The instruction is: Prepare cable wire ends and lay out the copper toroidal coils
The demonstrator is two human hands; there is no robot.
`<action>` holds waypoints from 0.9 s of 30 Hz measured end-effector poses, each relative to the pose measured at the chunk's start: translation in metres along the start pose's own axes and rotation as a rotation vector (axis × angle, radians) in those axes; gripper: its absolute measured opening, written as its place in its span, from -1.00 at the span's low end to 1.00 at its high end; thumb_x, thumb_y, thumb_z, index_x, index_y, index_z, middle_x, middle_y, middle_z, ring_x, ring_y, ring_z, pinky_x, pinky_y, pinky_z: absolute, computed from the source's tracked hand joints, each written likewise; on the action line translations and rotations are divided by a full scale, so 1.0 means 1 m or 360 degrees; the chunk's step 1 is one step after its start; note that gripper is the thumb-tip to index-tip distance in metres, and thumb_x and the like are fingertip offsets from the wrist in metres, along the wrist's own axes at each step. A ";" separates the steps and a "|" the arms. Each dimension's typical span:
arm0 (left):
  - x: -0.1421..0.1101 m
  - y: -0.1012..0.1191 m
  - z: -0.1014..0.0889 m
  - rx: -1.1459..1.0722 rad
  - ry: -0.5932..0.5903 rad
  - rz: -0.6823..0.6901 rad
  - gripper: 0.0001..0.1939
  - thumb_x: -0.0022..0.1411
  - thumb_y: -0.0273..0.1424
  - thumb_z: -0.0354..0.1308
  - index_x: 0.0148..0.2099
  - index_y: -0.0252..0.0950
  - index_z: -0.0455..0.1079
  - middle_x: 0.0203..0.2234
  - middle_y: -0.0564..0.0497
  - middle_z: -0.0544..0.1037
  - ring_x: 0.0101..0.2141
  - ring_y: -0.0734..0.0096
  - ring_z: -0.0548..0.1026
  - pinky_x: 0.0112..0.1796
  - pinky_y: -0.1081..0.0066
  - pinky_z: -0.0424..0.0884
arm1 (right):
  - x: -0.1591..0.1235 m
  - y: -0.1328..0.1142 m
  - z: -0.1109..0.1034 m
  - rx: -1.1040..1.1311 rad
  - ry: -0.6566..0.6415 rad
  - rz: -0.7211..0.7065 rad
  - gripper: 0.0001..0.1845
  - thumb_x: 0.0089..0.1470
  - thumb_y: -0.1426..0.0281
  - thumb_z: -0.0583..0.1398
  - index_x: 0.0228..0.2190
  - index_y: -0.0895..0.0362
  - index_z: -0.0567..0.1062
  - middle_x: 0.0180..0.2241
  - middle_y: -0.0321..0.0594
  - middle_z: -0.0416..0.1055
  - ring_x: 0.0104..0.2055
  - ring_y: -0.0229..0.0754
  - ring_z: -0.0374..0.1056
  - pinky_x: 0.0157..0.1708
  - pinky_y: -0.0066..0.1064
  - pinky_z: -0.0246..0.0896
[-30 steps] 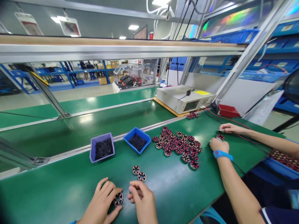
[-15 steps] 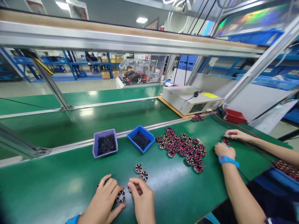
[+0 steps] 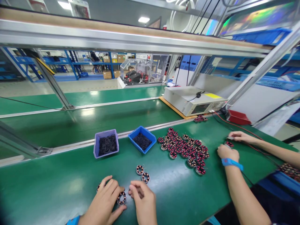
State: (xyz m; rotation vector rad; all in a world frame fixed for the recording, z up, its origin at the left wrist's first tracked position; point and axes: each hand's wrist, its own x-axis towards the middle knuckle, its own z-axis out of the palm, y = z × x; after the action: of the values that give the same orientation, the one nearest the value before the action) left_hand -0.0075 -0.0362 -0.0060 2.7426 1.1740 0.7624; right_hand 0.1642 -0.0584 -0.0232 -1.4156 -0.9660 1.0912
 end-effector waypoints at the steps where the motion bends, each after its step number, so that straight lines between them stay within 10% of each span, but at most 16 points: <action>1: 0.000 0.000 0.000 -0.0002 0.0002 0.0001 -0.60 -0.01 -0.33 0.43 -0.18 -0.23 0.33 -0.37 0.05 0.46 -0.32 0.19 0.49 -0.08 -0.01 0.41 | 0.000 0.001 0.001 -0.0023 -0.0014 -0.0028 -0.38 -0.10 -0.19 0.33 -0.36 0.13 0.61 -0.51 -0.15 0.57 -0.43 -0.02 0.53 -0.37 -0.37 0.46; 9: -0.002 -0.002 0.007 0.0017 0.0102 0.0009 -0.55 -0.07 -0.30 0.45 -0.18 -0.23 0.33 -0.38 0.06 0.46 -0.33 0.19 0.49 -0.09 0.01 0.41 | -0.001 -0.007 -0.006 -0.0515 -0.0289 -0.0611 -0.73 0.27 0.21 0.17 -0.24 0.08 0.60 -0.33 -0.17 0.59 -0.37 -0.13 0.52 -0.34 -0.48 0.43; 15: 0.000 -0.002 0.005 0.0048 0.0124 0.0050 -0.56 -0.05 -0.31 0.45 -0.15 -0.23 0.34 -0.38 0.07 0.48 -0.33 0.21 0.49 -0.08 0.04 0.40 | 0.006 -0.015 -0.025 -0.1027 -0.0453 -0.1125 -0.74 0.19 0.57 0.09 -0.22 0.07 0.53 -0.34 -0.19 0.54 -0.28 -0.12 0.47 -0.30 -0.40 0.39; 22: -0.002 -0.006 0.016 0.0010 0.0358 0.0093 -0.51 -0.15 -0.25 0.50 -0.20 -0.23 0.37 -0.43 0.11 0.44 -0.37 0.25 0.46 -0.11 0.10 0.37 | 0.014 -0.013 -0.011 -0.1326 -0.0428 -0.1290 -0.75 0.07 0.66 0.12 -0.49 0.09 0.39 -0.48 -0.27 0.44 -0.42 -0.14 0.41 -0.45 -0.42 0.27; 27: 0.000 -0.009 0.021 0.0034 0.0417 0.0126 -0.61 0.04 -0.11 0.38 -0.23 -0.24 0.38 -0.46 0.11 0.43 -0.39 0.28 0.44 -0.11 0.14 0.34 | 0.010 -0.004 -0.009 -0.1250 -0.0389 -0.1465 -0.73 0.17 0.64 0.02 -0.33 0.10 0.43 -0.43 -0.22 0.47 -0.41 -0.16 0.45 -0.42 -0.44 0.35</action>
State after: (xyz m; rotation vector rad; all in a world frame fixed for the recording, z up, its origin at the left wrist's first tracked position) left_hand -0.0039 -0.0275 -0.0262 2.7853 1.1242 1.1545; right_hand 0.1753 -0.0502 -0.0200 -1.1589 -2.0950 0.1646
